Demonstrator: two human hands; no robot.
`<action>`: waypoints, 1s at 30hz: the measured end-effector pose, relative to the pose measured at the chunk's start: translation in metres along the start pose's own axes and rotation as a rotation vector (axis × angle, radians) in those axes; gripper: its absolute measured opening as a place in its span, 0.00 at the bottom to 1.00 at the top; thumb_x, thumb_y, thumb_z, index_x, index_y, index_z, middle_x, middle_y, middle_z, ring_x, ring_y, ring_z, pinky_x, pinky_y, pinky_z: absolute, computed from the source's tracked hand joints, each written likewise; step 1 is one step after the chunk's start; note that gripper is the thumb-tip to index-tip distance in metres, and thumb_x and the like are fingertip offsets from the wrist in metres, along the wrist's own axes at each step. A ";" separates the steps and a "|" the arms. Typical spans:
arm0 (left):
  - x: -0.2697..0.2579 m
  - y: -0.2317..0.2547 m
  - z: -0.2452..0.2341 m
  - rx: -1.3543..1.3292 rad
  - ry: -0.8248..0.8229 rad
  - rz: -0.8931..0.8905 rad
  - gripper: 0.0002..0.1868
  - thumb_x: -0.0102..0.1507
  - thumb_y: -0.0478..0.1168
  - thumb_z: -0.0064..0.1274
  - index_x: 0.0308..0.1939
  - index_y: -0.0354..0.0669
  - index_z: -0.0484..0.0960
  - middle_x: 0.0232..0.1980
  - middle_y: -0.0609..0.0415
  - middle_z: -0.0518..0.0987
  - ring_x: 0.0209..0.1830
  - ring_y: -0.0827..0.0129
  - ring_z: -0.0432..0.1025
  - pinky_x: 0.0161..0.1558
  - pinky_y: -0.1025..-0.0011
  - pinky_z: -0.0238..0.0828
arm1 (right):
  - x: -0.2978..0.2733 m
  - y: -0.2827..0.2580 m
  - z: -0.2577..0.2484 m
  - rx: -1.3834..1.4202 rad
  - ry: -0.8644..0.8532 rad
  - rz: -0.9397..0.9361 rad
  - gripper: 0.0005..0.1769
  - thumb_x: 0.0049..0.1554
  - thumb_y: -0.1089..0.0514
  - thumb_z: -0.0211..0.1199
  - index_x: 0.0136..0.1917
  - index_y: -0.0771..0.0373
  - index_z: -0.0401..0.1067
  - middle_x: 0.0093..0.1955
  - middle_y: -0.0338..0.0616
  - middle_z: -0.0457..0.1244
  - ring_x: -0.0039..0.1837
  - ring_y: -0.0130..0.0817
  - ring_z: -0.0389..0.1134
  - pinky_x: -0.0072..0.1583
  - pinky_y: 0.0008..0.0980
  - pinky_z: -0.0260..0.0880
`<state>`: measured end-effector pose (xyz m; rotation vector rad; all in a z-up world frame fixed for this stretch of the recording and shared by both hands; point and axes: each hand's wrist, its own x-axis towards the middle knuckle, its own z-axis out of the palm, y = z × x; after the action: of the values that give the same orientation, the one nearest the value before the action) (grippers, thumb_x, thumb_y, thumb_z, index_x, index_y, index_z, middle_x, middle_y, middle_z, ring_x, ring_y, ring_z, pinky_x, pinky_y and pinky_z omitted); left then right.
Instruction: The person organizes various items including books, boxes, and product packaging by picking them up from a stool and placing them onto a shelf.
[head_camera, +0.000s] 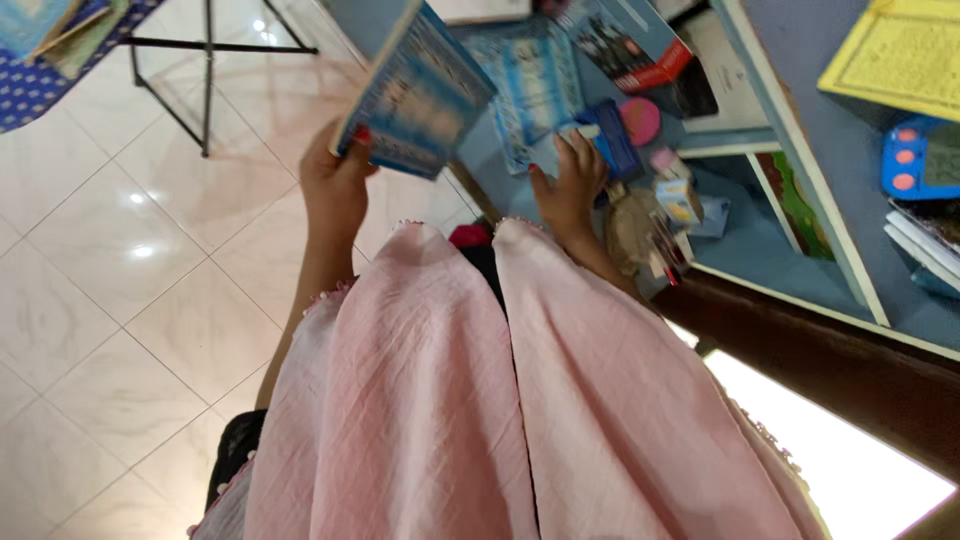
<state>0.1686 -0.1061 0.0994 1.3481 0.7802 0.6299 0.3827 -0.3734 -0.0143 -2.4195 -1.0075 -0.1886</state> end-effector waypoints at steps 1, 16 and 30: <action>-0.009 -0.005 -0.015 -0.028 -0.013 0.004 0.10 0.67 0.30 0.50 0.52 0.37 0.81 0.42 0.59 0.80 0.37 0.77 0.72 0.40 0.76 0.71 | -0.005 -0.007 -0.001 0.067 0.014 -0.012 0.35 0.57 0.47 0.73 0.73 0.54 0.62 0.74 0.52 0.58 0.75 0.54 0.56 0.74 0.56 0.53; -0.185 0.009 -0.316 -0.061 -0.120 -0.168 0.19 0.63 0.32 0.51 0.58 0.37 0.83 0.51 0.56 0.83 0.51 0.70 0.73 0.56 0.71 0.68 | -0.070 -0.302 0.143 0.890 -0.896 -0.089 0.07 0.65 0.60 0.63 0.54 0.64 0.72 0.43 0.40 0.65 0.44 0.28 0.66 0.48 0.29 0.69; -0.203 -0.058 -0.384 -0.046 0.360 -0.213 0.18 0.64 0.36 0.53 0.58 0.40 0.77 0.51 0.54 0.81 0.53 0.70 0.72 0.58 0.70 0.67 | -0.021 -0.480 0.180 1.257 -1.396 0.257 0.14 0.62 0.55 0.60 0.59 0.61 0.69 0.53 0.41 0.68 0.53 0.35 0.71 0.62 0.42 0.72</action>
<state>-0.2620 -0.0417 0.0497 1.1037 1.1752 0.7255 0.0222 -0.0094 0.0163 -1.1683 -0.7734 1.8094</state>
